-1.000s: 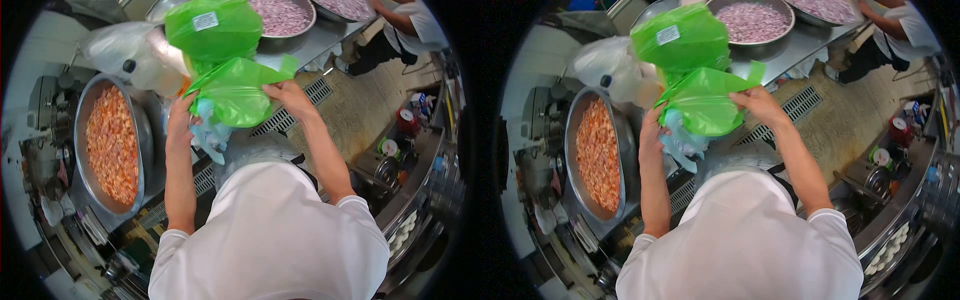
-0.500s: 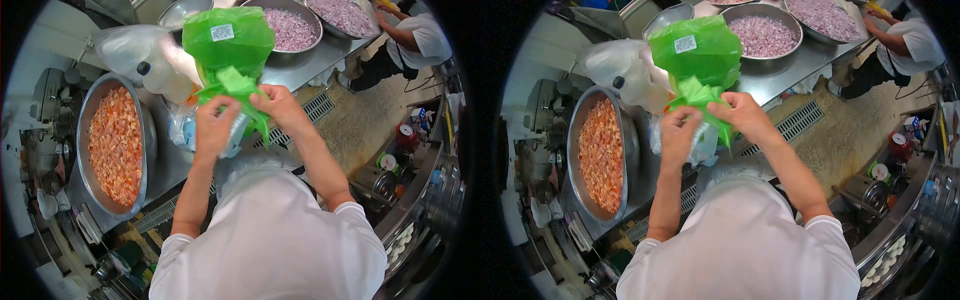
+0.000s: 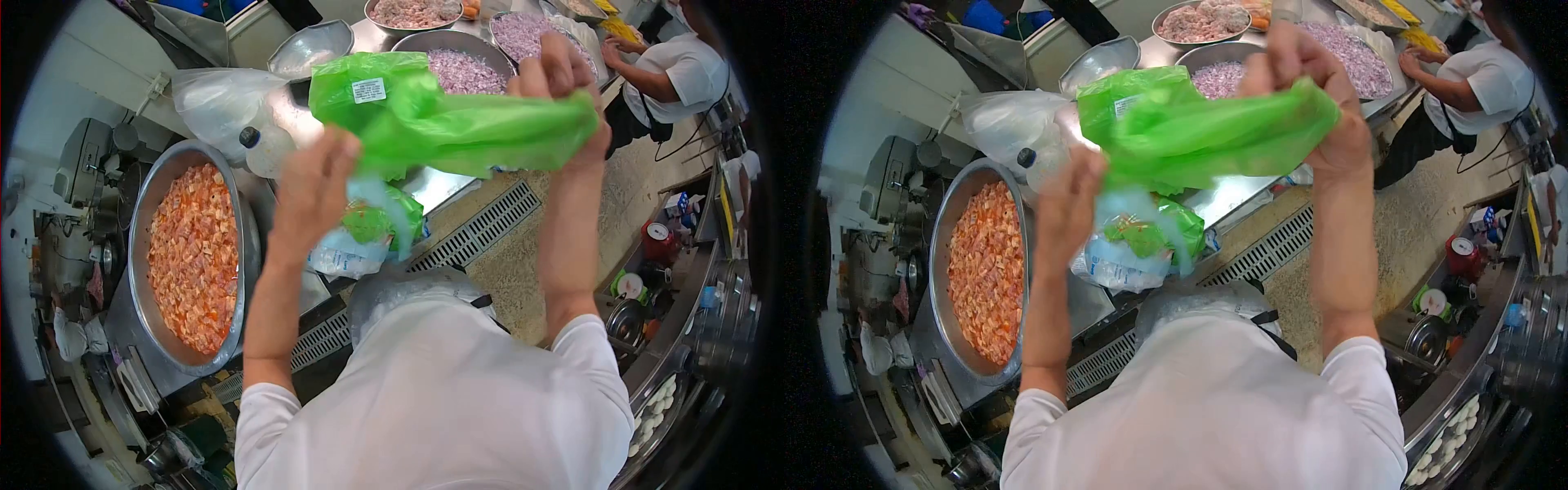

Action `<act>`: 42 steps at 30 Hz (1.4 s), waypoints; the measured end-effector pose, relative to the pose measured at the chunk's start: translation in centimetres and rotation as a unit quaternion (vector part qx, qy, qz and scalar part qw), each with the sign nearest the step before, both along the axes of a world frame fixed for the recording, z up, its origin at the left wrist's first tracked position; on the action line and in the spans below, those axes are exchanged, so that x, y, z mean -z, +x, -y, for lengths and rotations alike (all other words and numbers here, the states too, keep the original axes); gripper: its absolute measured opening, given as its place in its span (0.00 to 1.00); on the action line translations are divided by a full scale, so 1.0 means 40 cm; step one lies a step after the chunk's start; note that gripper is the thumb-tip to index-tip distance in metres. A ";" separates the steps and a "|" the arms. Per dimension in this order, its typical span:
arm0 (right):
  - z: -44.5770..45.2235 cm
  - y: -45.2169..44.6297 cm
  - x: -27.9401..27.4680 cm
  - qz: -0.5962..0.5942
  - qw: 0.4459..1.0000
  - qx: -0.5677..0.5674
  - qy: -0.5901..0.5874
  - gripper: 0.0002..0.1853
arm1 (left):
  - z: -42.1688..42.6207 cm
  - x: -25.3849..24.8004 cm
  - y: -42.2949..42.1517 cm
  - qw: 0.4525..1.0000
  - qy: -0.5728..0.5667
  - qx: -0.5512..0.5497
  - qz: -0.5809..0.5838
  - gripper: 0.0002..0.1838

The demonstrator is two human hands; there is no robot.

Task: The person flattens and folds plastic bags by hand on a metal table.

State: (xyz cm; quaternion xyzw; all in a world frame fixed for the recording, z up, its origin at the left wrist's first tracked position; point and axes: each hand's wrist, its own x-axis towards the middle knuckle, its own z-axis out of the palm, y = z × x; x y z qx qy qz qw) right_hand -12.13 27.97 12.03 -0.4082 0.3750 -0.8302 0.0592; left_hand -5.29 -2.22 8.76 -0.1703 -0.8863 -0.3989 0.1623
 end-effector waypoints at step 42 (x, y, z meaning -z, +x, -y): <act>0.234 -0.383 0.444 0.062 0.874 0.268 0.401 0.12 | -0.030 0.361 -0.206 0.974 0.063 -0.196 0.092 0.29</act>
